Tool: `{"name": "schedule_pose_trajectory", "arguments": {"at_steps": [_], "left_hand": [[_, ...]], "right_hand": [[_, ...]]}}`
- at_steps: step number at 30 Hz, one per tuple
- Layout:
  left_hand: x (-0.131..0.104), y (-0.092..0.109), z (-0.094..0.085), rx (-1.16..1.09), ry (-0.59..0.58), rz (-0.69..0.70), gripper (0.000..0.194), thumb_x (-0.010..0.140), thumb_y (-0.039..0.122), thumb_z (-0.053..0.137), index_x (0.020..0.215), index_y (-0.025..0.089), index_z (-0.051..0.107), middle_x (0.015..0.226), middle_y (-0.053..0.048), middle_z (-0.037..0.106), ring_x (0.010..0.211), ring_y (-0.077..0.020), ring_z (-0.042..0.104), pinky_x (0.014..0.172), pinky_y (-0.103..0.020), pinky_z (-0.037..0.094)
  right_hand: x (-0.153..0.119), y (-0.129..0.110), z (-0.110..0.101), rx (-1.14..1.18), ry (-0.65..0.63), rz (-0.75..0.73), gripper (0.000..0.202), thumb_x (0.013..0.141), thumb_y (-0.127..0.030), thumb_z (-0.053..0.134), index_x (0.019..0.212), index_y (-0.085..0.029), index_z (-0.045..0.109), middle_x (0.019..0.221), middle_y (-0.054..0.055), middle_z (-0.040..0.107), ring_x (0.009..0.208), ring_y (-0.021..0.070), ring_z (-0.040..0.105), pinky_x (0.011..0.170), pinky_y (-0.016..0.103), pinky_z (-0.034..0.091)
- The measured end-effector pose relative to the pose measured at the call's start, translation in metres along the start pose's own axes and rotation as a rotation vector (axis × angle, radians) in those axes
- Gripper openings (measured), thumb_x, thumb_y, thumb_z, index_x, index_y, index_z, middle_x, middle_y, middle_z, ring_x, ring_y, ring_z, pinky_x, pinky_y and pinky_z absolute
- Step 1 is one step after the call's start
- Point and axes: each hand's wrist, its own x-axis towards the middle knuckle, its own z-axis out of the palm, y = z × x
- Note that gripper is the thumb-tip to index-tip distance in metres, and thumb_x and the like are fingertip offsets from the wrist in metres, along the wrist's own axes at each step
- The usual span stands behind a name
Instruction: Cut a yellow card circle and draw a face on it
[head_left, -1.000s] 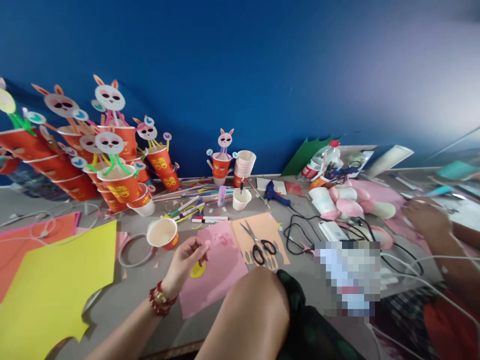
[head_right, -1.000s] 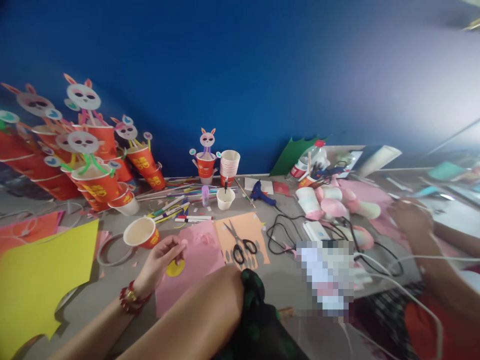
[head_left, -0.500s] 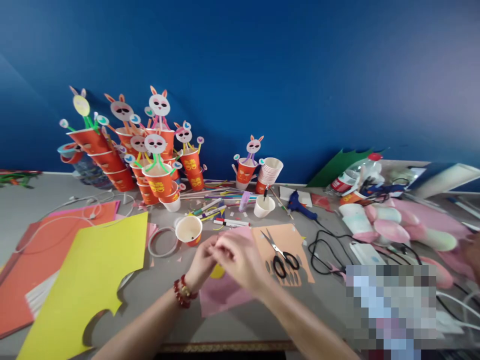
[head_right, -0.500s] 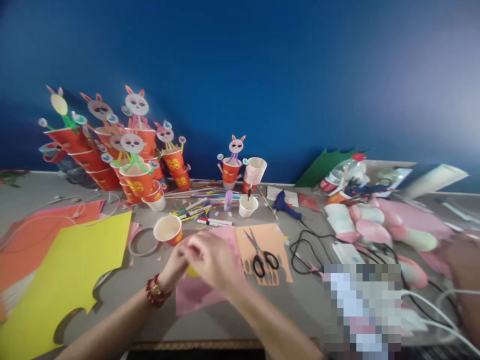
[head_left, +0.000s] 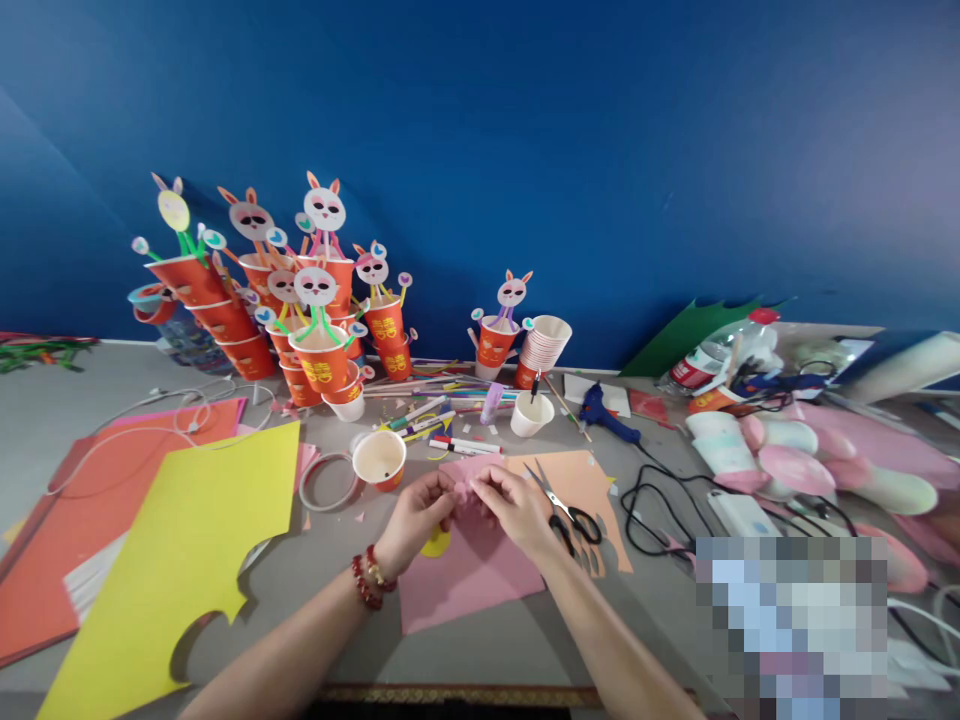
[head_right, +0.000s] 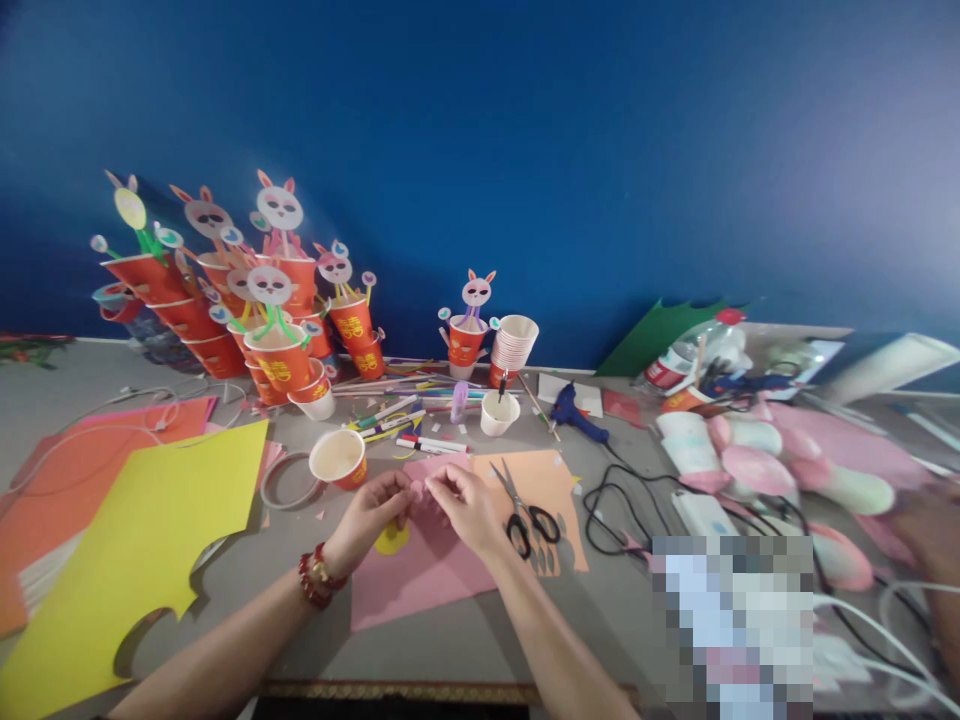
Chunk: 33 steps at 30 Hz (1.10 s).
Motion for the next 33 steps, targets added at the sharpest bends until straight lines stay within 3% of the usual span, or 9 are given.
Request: {"name": "schedule_pose_trajectory", "arguments": {"at_steps": [5, 10, 17, 26, 30, 33], "left_hand": [[0.0, -0.001, 0.001, -0.024, -0.011, -0.007, 0.037, 0.078, 0.049, 0.073, 0.078, 0.016, 0.057, 0.061, 0.003, 0.059, 0.047, -0.0066, 0.049, 0.047, -0.017, 0.038], [-0.001, 0.002, 0.001, -0.025, -0.008, -0.003, 0.036, 0.082, 0.049, 0.069, 0.074, 0.017, 0.055, 0.059, 0.003, 0.057, 0.048, -0.0072, 0.048, 0.049, -0.019, 0.038], [0.001, 0.005, -0.003, 0.1, 0.029, 0.039, 0.034, 0.085, 0.049, 0.064, 0.075, 0.018, 0.055, 0.061, 0.001, 0.061, 0.048, -0.0086, 0.047, 0.049, -0.02, 0.036], [0.003, 0.001, -0.012, 0.341, 0.078, 0.124, 0.02, 0.084, 0.032, 0.063, 0.068, 0.019, 0.06, 0.058, 0.002, 0.059, 0.056, -0.0131, 0.051, 0.057, -0.022, 0.037], [0.004, 0.0, -0.008, 0.32, 0.06, 0.099, 0.023, 0.084, 0.038, 0.062, 0.071, 0.019, 0.058, 0.056, 0.003, 0.059, 0.05, -0.0119, 0.051, 0.052, -0.021, 0.037], [0.005, 0.0, -0.007, 0.273, 0.059, 0.066, 0.03, 0.085, 0.047, 0.06, 0.074, 0.019, 0.055, 0.057, 0.003, 0.059, 0.044, -0.0095, 0.047, 0.044, -0.019, 0.033]], "right_hand": [[-0.003, 0.002, 0.004, -0.067, -0.011, -0.062, 0.029, 0.09, -0.043, 0.061, 0.073, -0.02, 0.054, 0.067, -0.002, 0.054, 0.058, 0.012, 0.048, 0.049, 0.022, 0.037], [-0.003, 0.008, 0.004, -0.044, 0.011, -0.046, 0.024, 0.089, -0.039, 0.06, 0.075, -0.02, 0.054, 0.063, -0.004, 0.05, 0.053, 0.0111, 0.045, 0.048, 0.022, 0.035], [-0.002, 0.014, -0.006, -0.063, 0.072, -0.082, 0.023, 0.089, -0.036, 0.059, 0.074, -0.02, 0.055, 0.065, -0.003, 0.051, 0.058, 0.0127, 0.049, 0.054, 0.023, 0.038], [-0.004, 0.009, -0.012, -0.148, 0.096, -0.133, 0.022, 0.091, -0.034, 0.056, 0.074, -0.02, 0.057, 0.064, -0.002, 0.057, 0.056, 0.0134, 0.051, 0.054, 0.023, 0.039], [-0.008, 0.008, -0.01, -0.239, 0.124, -0.184, 0.017, 0.091, -0.029, 0.056, 0.076, -0.021, 0.06, 0.067, -0.001, 0.06, 0.06, 0.0155, 0.055, 0.06, 0.025, 0.042], [-0.01, 0.008, -0.009, -0.445, 0.122, -0.271, 0.011, 0.09, -0.022, 0.055, 0.083, -0.022, 0.063, 0.072, 0.001, 0.064, 0.063, 0.017, 0.058, 0.062, 0.026, 0.042]]}}
